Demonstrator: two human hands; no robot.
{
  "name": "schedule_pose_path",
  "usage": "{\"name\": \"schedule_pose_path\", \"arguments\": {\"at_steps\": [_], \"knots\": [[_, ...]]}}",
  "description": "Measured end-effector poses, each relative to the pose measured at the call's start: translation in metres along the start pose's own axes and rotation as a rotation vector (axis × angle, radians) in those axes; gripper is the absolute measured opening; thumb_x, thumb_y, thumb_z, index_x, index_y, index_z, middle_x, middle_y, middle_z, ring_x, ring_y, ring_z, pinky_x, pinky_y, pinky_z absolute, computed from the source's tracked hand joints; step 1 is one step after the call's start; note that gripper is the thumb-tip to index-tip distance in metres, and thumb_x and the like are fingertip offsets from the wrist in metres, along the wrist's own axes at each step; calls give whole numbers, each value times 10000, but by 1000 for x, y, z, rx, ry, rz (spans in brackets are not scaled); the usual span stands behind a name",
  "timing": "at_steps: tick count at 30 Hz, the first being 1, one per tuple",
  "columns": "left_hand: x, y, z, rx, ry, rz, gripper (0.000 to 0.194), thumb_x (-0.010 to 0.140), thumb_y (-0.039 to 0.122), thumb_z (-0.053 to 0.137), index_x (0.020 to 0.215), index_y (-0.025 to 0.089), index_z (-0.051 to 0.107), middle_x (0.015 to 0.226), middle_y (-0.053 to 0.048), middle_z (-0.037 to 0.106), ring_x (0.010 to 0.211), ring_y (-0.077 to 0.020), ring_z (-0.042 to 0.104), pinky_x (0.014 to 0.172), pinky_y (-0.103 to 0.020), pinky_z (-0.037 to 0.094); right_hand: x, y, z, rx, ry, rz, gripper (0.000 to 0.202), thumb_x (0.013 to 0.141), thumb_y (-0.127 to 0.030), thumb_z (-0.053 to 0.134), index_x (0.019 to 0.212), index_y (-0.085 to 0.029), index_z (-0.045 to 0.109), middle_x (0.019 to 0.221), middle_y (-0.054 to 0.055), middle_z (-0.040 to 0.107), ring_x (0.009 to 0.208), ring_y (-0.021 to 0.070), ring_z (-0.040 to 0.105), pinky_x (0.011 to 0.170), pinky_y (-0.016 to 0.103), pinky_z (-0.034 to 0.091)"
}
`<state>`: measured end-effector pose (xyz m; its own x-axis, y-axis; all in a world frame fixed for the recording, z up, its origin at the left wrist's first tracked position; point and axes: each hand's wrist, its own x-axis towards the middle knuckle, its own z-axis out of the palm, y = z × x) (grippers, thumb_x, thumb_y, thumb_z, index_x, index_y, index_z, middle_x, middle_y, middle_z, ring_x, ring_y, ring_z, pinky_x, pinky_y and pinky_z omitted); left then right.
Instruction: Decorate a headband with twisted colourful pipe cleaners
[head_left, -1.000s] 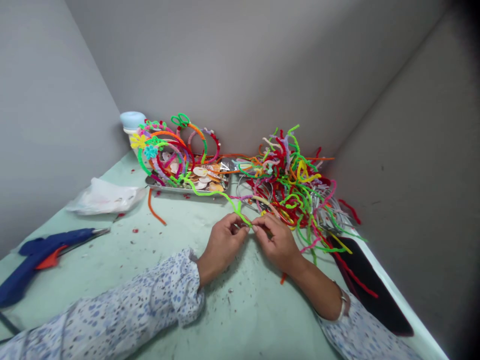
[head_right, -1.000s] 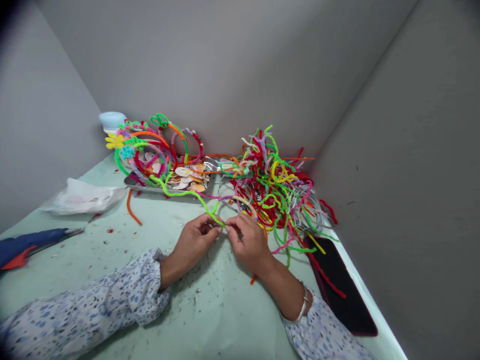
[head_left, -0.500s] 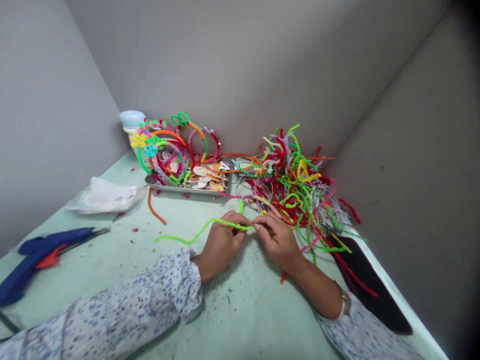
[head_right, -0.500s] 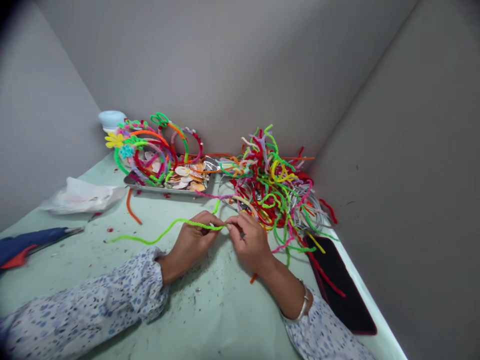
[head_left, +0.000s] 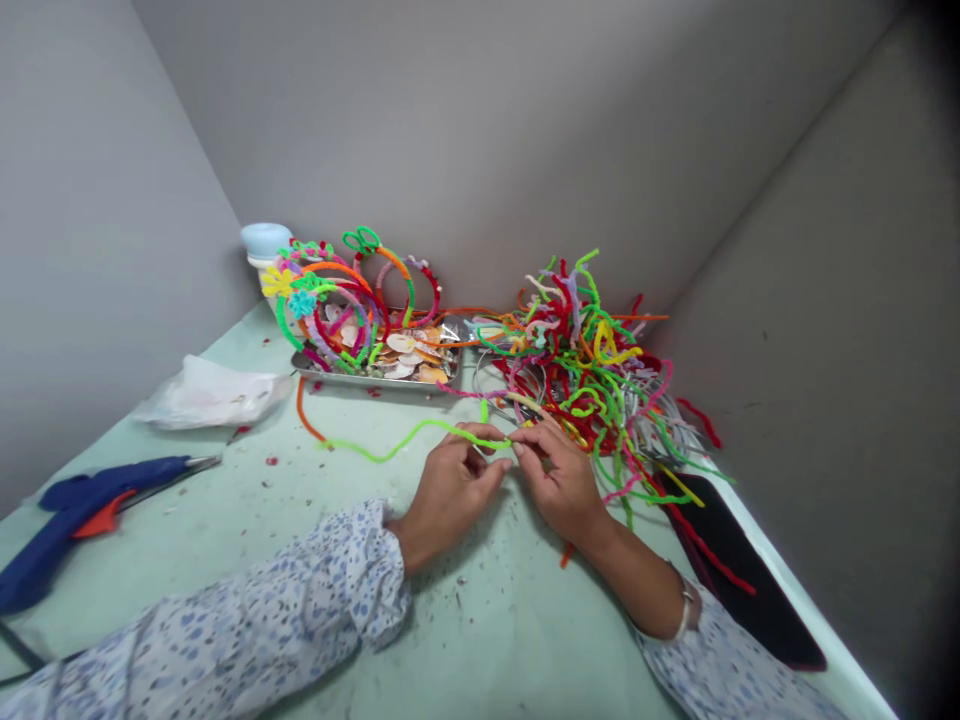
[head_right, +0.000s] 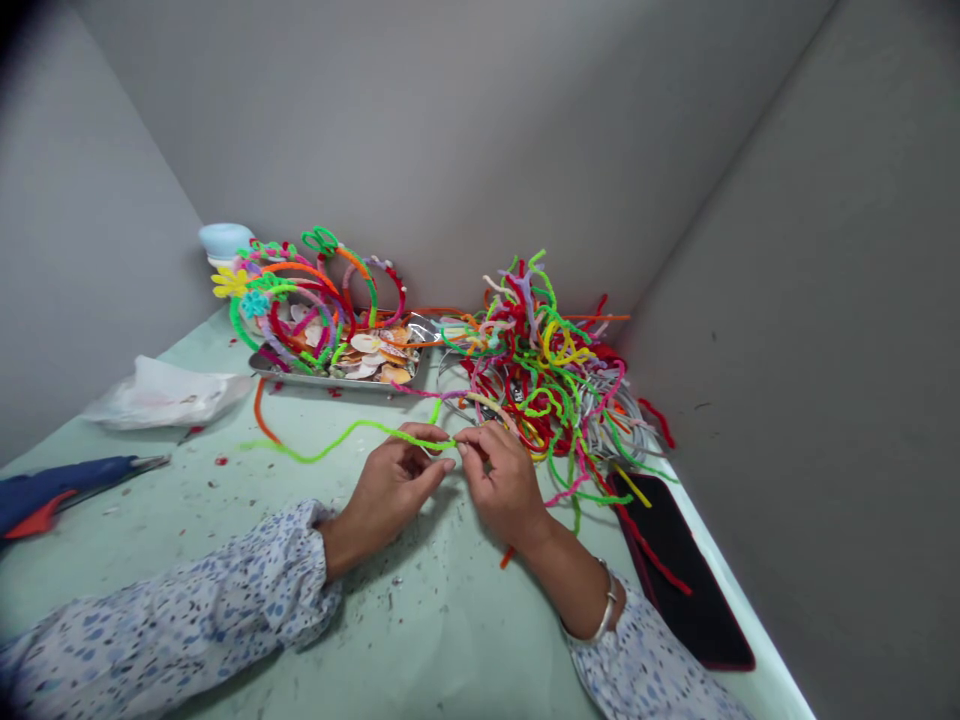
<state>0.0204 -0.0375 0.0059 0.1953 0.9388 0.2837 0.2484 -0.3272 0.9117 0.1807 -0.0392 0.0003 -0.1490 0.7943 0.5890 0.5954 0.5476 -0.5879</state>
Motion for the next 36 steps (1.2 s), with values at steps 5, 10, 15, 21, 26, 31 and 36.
{"name": "schedule_pose_path", "arguments": {"at_steps": [5, 10, 15, 21, 26, 31, 36], "knots": [[0, 4, 2, -213, 92, -177, 386, 725, 371, 676, 1012, 183, 499, 726, 15, 576, 596, -98, 541, 557, -211, 436, -1, -1, 0, -21, 40, -14, 149, 851, -149, 490, 930, -230, 587, 843, 32, 609, 846, 195, 567, 922, 423, 401], [1, 4, 3, -239, 69, -294, 367, 694, 440, 685, 865, 171, 501, 663, 23, 564, 517, -87, 521, 475, -197, 407, -2, -2, 3, -22, 36, -27, 164, 853, -137, 486, 952, -222, 584, 871, 45, 608, 862, 197, 562, 848, 380, 434], [1, 4, 1, -295, -151, -321, 390, 801, 513, 526, 664, 148, 536, 510, 20, 507, 429, -90, 479, 436, -215, 366, -5, -2, 5, -63, -18, -41, 161, 866, -144, 471, 955, -213, 585, 844, 44, 589, 818, 192, 541, 795, 360, 435], [4, 3, 0, -423, -166, -347, 348, 842, 449, 473, 674, 149, 528, 548, 18, 533, 425, -81, 480, 444, -212, 365, -6, -1, 6, -105, -58, -93, 176, 872, -142, 465, 985, -216, 578, 842, 45, 593, 808, 192, 537, 817, 371, 421], [5, 3, 1, -417, -156, -354, 233, 820, 344, 505, 686, 154, 518, 549, 27, 526, 433, -73, 470, 453, -200, 360, -6, -3, 6, -93, -67, -86, 158, 883, -155, 461, 976, -210, 576, 863, 54, 602, 837, 197, 545, 795, 355, 427], [4, 0, 1, -435, -147, -349, 181, 799, 321, 531, 718, 159, 517, 578, 27, 534, 454, -70, 465, 461, -194, 352, -6, -4, 7, -78, -66, -58, 164, 887, -166, 451, 975, -213, 581, 862, 54, 601, 837, 199, 551, 763, 342, 433], [4, -1, 2, -466, -146, -346, 171, 788, 325, 546, 734, 165, 521, 588, 32, 536, 462, -67, 458, 468, -190, 350, -5, -5, 6, -59, -64, -28, 160, 890, -171, 454, 971, -210, 586, 855, 49, 600, 828, 192, 552, 754, 331, 433]]}}
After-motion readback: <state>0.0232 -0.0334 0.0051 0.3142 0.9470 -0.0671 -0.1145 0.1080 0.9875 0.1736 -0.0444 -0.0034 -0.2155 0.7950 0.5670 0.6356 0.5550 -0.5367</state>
